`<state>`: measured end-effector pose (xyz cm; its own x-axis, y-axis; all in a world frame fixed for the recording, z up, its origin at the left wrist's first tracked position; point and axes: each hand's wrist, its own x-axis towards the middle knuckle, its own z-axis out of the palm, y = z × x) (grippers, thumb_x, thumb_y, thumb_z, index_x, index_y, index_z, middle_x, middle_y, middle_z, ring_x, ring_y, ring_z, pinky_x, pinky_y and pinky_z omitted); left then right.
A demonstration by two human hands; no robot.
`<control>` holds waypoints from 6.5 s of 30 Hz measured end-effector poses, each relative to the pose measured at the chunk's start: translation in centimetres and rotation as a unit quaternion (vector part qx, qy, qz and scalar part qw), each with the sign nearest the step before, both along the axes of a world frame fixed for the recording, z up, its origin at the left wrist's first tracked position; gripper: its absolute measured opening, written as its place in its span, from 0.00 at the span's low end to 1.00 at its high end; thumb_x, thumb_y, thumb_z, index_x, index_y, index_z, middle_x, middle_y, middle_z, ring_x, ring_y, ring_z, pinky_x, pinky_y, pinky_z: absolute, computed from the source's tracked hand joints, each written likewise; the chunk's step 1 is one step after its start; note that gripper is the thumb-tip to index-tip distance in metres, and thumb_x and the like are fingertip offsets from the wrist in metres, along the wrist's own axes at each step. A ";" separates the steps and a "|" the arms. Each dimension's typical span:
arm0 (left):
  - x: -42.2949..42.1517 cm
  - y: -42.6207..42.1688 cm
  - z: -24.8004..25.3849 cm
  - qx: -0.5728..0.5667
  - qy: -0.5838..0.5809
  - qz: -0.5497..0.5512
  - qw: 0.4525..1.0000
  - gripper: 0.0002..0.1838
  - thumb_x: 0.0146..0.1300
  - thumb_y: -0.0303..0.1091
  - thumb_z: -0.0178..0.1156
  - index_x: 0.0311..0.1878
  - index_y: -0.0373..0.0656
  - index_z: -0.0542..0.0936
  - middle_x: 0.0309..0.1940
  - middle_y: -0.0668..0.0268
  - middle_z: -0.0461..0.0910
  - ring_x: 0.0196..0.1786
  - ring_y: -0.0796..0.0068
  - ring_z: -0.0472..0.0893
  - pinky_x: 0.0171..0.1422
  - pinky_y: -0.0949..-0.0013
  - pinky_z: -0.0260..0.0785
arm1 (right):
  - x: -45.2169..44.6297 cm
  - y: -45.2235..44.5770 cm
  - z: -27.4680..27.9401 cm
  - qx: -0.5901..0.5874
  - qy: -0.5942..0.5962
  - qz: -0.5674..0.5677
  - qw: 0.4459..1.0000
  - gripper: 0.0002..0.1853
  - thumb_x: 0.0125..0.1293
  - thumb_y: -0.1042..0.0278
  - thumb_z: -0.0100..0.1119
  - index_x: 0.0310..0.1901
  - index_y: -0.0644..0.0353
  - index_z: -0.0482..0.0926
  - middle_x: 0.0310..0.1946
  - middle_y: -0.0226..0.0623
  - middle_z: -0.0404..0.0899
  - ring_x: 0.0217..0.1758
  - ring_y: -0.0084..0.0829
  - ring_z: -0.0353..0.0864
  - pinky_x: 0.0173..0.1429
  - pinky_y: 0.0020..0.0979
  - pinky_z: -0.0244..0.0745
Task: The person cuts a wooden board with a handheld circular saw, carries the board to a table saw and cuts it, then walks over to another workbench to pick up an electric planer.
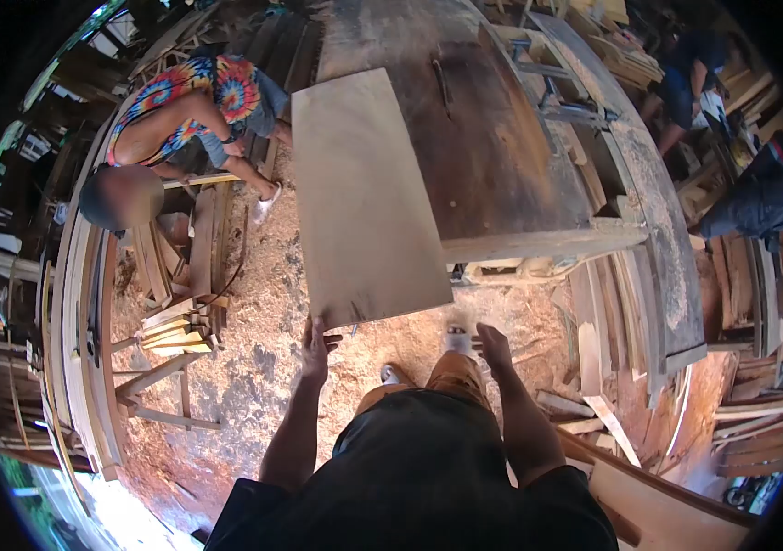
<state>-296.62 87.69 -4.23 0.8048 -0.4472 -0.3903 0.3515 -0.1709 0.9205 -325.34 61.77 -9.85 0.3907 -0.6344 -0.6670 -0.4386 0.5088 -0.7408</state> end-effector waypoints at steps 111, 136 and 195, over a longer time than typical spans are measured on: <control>-9.7 -0.7 0.2 0.019 0.077 0.021 0.997 0.33 0.73 0.56 0.47 0.73 0.46 0.60 0.68 0.62 0.67 0.66 0.63 0.71 0.68 0.55 0.67 | -57.8 -35.7 -9.8 -0.207 -0.015 -0.628 0.750 0.46 0.63 0.20 0.39 0.59 0.61 0.76 0.40 0.39 0.80 0.34 0.33 0.76 0.35 0.34 0.72; -14.1 -2.9 2.5 -0.032 -0.078 0.002 0.996 0.44 0.67 0.30 0.59 0.78 0.48 0.42 0.58 0.57 0.75 0.61 0.67 0.75 0.64 0.61 0.70 | -29.1 -23.9 -8.1 -0.393 -0.062 -0.061 0.916 0.22 0.73 0.59 0.48 0.66 0.57 0.68 0.42 0.35 0.79 0.43 0.28 0.78 0.45 0.30 0.73; -14.3 -0.4 8.0 0.074 -0.184 -0.304 0.932 0.72 0.41 0.36 0.81 0.75 0.37 0.31 0.67 0.44 0.63 0.70 0.56 0.67 0.70 0.59 0.64 | -8.2 3.6 10.4 -0.215 -0.123 0.023 0.969 0.31 0.74 0.47 0.47 0.69 0.60 0.66 0.45 0.45 0.83 0.43 0.31 0.83 0.45 0.32 0.79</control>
